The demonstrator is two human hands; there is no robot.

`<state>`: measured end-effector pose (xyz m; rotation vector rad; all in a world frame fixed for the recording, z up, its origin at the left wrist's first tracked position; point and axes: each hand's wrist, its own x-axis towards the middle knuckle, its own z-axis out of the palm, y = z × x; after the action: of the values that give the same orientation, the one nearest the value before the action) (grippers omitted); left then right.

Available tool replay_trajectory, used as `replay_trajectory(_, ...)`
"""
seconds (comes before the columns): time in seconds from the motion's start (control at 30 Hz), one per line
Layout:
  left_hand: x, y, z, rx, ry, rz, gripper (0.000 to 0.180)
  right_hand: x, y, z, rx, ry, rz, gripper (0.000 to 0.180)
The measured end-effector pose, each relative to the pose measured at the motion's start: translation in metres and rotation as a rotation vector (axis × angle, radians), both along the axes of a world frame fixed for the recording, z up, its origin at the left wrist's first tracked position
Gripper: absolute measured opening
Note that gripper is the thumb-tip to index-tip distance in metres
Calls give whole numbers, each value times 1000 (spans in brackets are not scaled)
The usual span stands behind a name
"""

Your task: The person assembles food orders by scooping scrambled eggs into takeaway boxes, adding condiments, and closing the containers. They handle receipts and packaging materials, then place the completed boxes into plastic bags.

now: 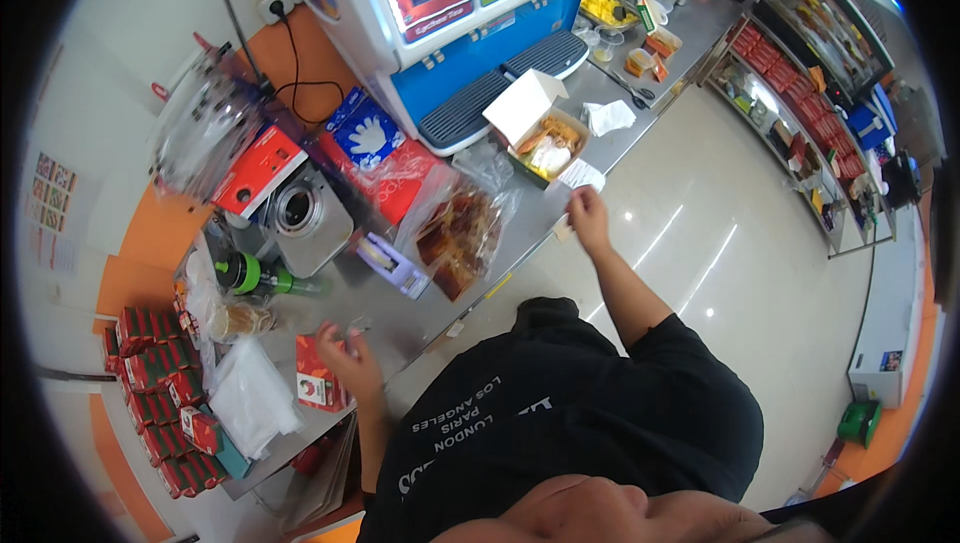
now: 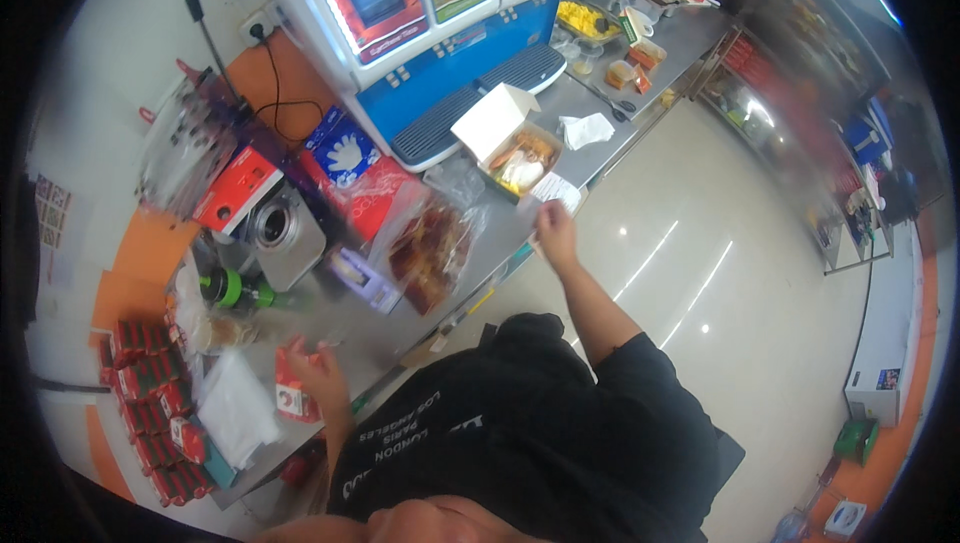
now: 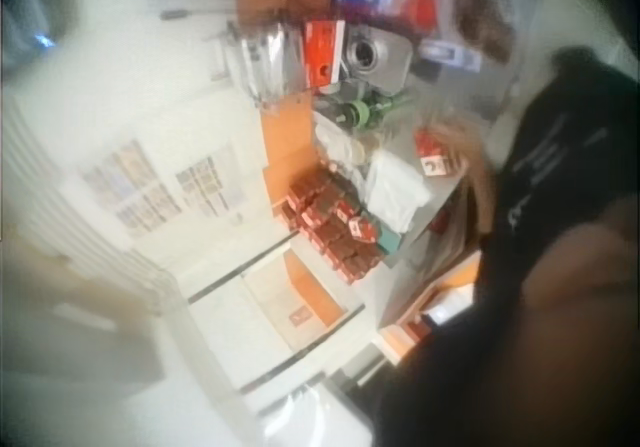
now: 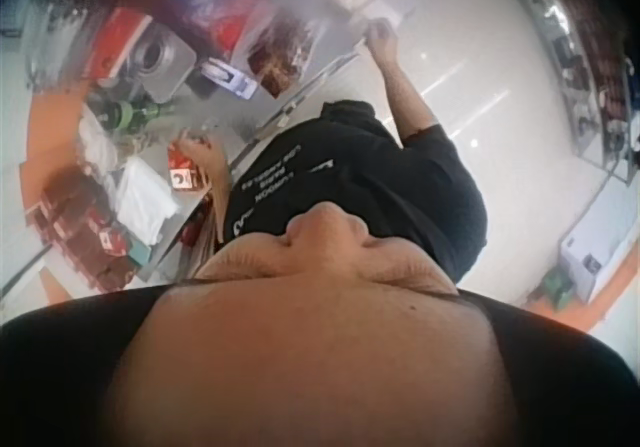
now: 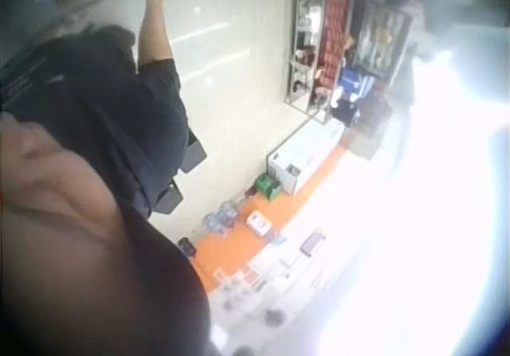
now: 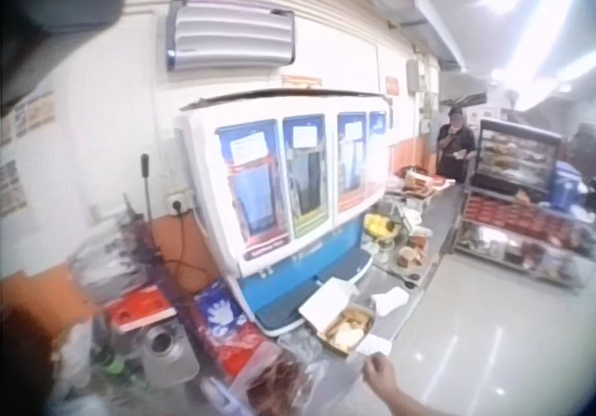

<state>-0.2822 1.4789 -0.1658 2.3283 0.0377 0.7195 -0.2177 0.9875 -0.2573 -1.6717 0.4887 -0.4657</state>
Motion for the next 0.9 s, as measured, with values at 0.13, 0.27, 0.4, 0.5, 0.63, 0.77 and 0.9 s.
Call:
replay_trajectory(0.13, 54, -149, 19, -249, 34, -214, 30, 41, -104, -23, -735, 84, -31, 36)
replay_trajectory(0.27, 105, -277, 17, -563, 238, -418, 34, 60, -124, -12, -888, 180, 233, 51)
replay_trajectory(0.4, 165, -358, -14, -611, 468, -389, 55, 76, -130, -15, -783, 314, 327, 55)
replay_trajectory(0.5, 210, -393, -24, -651, 593, -242, 63, 85, -140, -24, -714, 348, 370, 55)
replay_trajectory(0.63, 236, -406, -34, -587, 650, -83, 62, 83, -144, -22, -831, 168, 357, 49)
replay_trajectory(0.77, 242, -384, -75, -783, 612, -70, 46, 93, -135, -26, -725, 354, 494, 39)
replay_trajectory(0.9, 232, -397, -53, -616, 647, -121, 42, 91, -143, -36, -931, 273, 464, 35)
